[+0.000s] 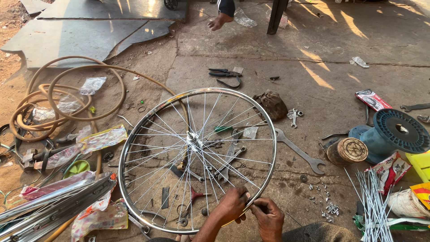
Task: The person sits on the ground and installs spokes into a bicycle wheel rim, threading them through the hub and rim holes. The person adjusts the spokes by hand to align them with the rim.
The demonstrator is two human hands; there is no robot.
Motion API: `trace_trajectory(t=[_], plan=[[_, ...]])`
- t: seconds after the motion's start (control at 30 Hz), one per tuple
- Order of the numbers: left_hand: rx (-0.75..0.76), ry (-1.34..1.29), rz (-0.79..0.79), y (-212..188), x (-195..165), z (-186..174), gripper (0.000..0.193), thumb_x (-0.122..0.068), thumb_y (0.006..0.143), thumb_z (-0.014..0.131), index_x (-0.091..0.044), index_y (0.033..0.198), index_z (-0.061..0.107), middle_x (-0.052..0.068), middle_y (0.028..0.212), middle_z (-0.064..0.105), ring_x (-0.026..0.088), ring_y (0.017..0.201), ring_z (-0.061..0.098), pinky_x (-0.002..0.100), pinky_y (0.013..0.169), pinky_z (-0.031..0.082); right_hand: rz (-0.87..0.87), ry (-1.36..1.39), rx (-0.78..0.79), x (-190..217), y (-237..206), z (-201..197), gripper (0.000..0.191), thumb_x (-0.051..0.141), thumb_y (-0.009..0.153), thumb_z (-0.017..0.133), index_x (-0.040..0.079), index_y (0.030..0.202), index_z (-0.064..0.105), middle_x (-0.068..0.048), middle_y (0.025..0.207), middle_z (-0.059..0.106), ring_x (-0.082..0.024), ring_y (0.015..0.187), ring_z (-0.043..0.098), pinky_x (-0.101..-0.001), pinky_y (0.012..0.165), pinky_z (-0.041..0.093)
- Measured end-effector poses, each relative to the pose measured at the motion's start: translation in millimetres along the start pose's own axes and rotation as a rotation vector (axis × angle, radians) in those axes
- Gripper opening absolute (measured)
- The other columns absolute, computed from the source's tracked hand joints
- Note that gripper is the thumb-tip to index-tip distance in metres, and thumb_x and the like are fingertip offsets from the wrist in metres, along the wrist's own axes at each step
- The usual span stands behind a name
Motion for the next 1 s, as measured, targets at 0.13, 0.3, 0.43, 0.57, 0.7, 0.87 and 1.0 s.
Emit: trace_trajectory(t=[0.13,0.3,0.43,0.57,0.7,0.87,1.0], plan=[[0.045,-0.016,-0.014,3.3,-10.9,-4.9,0.029,-0.026,0.111,0.041,-0.002,0.11,0.057,0.013,0.088,0.064,0.017,0.059,0.064,0.03,0.05,0.059,0.297,-0.169,-0.12,2.9,17.5,-9.3,0.022,0.006,0.074,0.085,0.003,0.09,0.07,-0.011,0.088,0.074,-0.017,0.076,0.072,-0.0318,0.067,0.066],[0.107,-0.051,-0.073,11.5,-3.0,-12.2,0.027,-0.024,0.109,0.043,-0.003,0.111,0.06,0.01,0.088,0.063,0.017,0.066,0.061,0.031,0.058,0.055,0.303,0.024,0.141,0.9,39.7,3.2,0.023,0.006,0.072,0.086,0.002,0.09,0.073,-0.012,0.082,0.074,-0.021,0.069,0.068,-0.0356,0.061,0.062],[0.021,0.265,-0.018,31.0,-4.6,-28.1,0.032,-0.03,0.111,0.047,-0.006,0.103,0.067,0.006,0.084,0.057,0.014,0.066,0.045,0.03,0.06,0.043,0.262,0.125,0.207,-6.2,50.3,7.4,0.02,0.004,0.073,0.084,-0.001,0.089,0.074,-0.014,0.08,0.077,-0.02,0.068,0.07,-0.036,0.059,0.062],[0.059,0.005,0.016,24.4,-0.1,-45.8,0.023,-0.027,0.107,0.052,-0.008,0.101,0.065,0.003,0.082,0.059,0.013,0.067,0.048,0.029,0.064,0.045,0.249,0.173,0.209,-10.7,55.6,26.6,0.017,0.002,0.076,0.08,-0.001,0.092,0.076,-0.015,0.079,0.076,-0.02,0.067,0.071,-0.0358,0.058,0.062],[-0.047,0.293,-0.015,11.2,0.8,-82.0,0.037,-0.035,0.112,0.045,-0.007,0.098,0.064,0.003,0.08,0.05,0.015,0.066,0.043,0.032,0.062,0.046,0.236,0.149,0.203,-14.4,54.5,58.1,0.017,0.0,0.076,0.08,-0.003,0.092,0.075,-0.015,0.081,0.077,-0.022,0.067,0.071,-0.0362,0.057,0.063],[0.004,0.183,-0.03,4.8,12.2,-109.0,0.033,-0.034,0.108,0.049,-0.007,0.097,0.064,0.002,0.079,0.057,0.013,0.069,0.051,0.031,0.066,0.048,0.241,0.089,0.23,-21.0,52.7,95.0,0.014,0.003,0.079,0.08,-0.002,0.091,0.075,-0.014,0.082,0.076,-0.021,0.066,0.071,-0.036,0.057,0.064],[-0.029,0.221,0.022,19.7,16.7,-143.0,0.034,-0.031,0.108,0.047,-0.005,0.096,0.066,0.004,0.079,0.056,0.015,0.07,0.05,0.032,0.067,0.049,0.258,0.12,0.251,-23.3,65.3,122.6,0.015,0.004,0.078,0.08,-0.002,0.091,0.075,-0.015,0.08,0.076,-0.021,0.064,0.071,-0.0353,0.057,0.063]])
Point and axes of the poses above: each hand's wrist, its own y-axis towards the middle knuckle, its own z-axis out of the palm, x = y × z, the point moved 6 cm from there along y, towards the middle knuckle
